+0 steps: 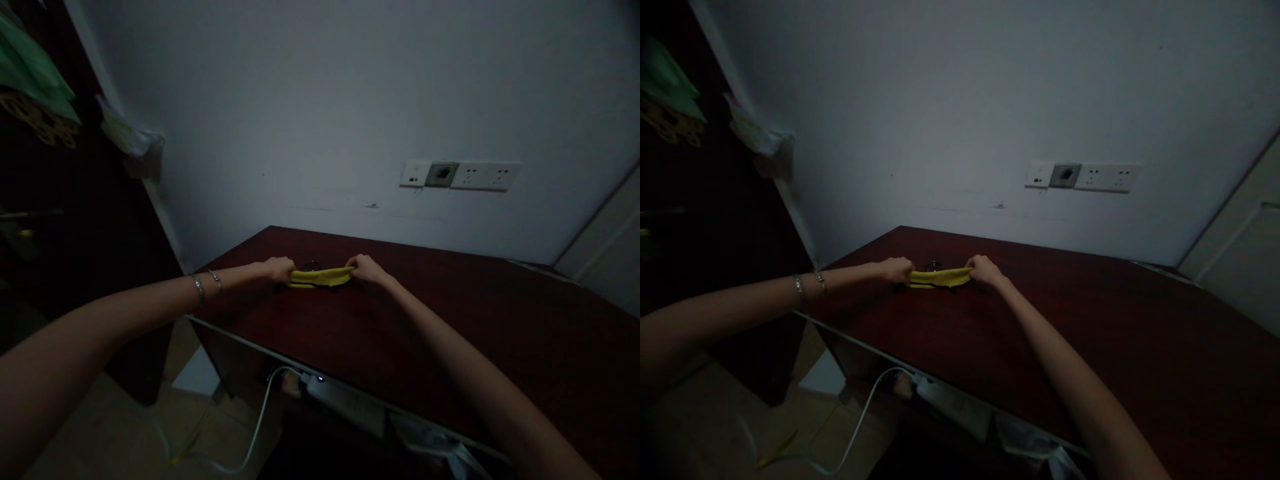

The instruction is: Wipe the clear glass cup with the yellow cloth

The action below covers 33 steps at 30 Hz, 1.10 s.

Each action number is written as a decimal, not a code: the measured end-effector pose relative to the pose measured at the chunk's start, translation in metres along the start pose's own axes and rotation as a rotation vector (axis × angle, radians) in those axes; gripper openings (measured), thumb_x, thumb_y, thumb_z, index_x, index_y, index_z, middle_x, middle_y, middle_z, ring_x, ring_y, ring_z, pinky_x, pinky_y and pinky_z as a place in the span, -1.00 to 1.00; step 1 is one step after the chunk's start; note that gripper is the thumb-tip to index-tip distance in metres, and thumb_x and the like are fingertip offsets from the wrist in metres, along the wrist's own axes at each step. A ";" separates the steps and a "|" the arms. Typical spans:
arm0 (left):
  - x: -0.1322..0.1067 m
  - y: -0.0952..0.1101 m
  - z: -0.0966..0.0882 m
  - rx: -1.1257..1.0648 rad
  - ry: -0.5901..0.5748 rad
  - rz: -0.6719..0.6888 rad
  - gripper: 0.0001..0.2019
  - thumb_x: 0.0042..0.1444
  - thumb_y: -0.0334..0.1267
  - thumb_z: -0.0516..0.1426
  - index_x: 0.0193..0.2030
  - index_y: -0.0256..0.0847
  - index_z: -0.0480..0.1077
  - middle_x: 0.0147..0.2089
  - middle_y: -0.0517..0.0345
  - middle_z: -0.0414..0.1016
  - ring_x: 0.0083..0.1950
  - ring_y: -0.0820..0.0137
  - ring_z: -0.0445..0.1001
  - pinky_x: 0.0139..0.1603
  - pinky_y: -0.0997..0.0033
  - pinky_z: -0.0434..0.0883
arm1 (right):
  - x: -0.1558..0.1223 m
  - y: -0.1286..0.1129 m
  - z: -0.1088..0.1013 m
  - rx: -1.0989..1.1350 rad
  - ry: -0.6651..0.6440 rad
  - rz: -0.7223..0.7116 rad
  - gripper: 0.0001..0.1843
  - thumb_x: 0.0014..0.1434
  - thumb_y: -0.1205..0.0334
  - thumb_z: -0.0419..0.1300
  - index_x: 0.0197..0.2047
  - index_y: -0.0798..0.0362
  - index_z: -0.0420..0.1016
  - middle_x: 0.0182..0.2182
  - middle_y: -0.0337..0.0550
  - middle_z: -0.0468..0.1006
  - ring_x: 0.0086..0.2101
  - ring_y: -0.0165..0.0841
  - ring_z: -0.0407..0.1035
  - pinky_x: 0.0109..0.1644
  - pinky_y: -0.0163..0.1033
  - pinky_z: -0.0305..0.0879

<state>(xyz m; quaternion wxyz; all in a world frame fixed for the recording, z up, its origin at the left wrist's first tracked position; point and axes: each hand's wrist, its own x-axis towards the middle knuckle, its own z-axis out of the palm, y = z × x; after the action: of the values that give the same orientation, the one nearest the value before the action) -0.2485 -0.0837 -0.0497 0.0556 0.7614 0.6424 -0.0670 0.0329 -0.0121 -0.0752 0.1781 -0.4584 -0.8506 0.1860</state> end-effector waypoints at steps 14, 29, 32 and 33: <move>0.011 0.017 0.007 -0.108 0.274 -0.149 -0.59 -0.06 -0.37 0.18 0.00 -0.23 0.36 -0.04 -0.20 0.46 0.03 0.07 0.43 -0.01 0.16 0.34 | 0.030 -0.028 0.052 0.106 0.288 -0.009 -0.69 0.20 0.40 0.03 -0.03 0.07 0.46 0.00 -0.01 0.40 0.01 -0.29 0.30 0.15 -0.20 0.17; 0.029 0.040 0.049 -0.957 0.701 -0.515 -0.65 0.18 -0.21 -0.15 -0.25 -0.29 0.43 -0.20 -0.03 0.52 -0.19 0.30 0.45 -0.18 0.40 0.33 | 0.059 -0.052 0.097 0.622 0.327 0.211 -0.67 0.23 0.12 0.09 0.01 0.08 0.36 -0.02 -0.08 0.41 -0.11 -0.27 0.38 -0.06 -0.06 0.37; 0.034 0.050 0.054 -1.035 0.746 -0.553 -0.64 0.17 -0.17 -0.16 -0.30 -0.27 0.41 -0.27 0.04 0.50 -0.26 0.34 0.43 -0.26 0.45 0.31 | 0.061 -0.053 0.099 0.679 0.339 0.237 -0.68 0.24 0.13 0.09 0.02 0.07 0.35 -0.01 -0.07 0.40 -0.10 -0.28 0.37 -0.05 -0.06 0.37; 0.036 0.053 0.056 -1.055 0.762 -0.565 -0.64 0.16 -0.17 -0.16 -0.29 -0.27 0.41 -0.27 0.06 0.49 -0.26 0.36 0.42 -0.27 0.46 0.30 | 0.062 -0.053 0.099 0.696 0.341 0.242 -0.67 0.24 0.13 0.09 0.03 0.07 0.34 0.00 -0.07 0.40 -0.10 -0.28 0.37 -0.05 -0.06 0.37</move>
<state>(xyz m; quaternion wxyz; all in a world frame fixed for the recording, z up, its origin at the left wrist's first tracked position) -0.1918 -0.0676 -0.1109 0.1691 0.4076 0.7368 0.5122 -0.0836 -0.0019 -0.1278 0.4378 -0.4918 -0.6352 0.4038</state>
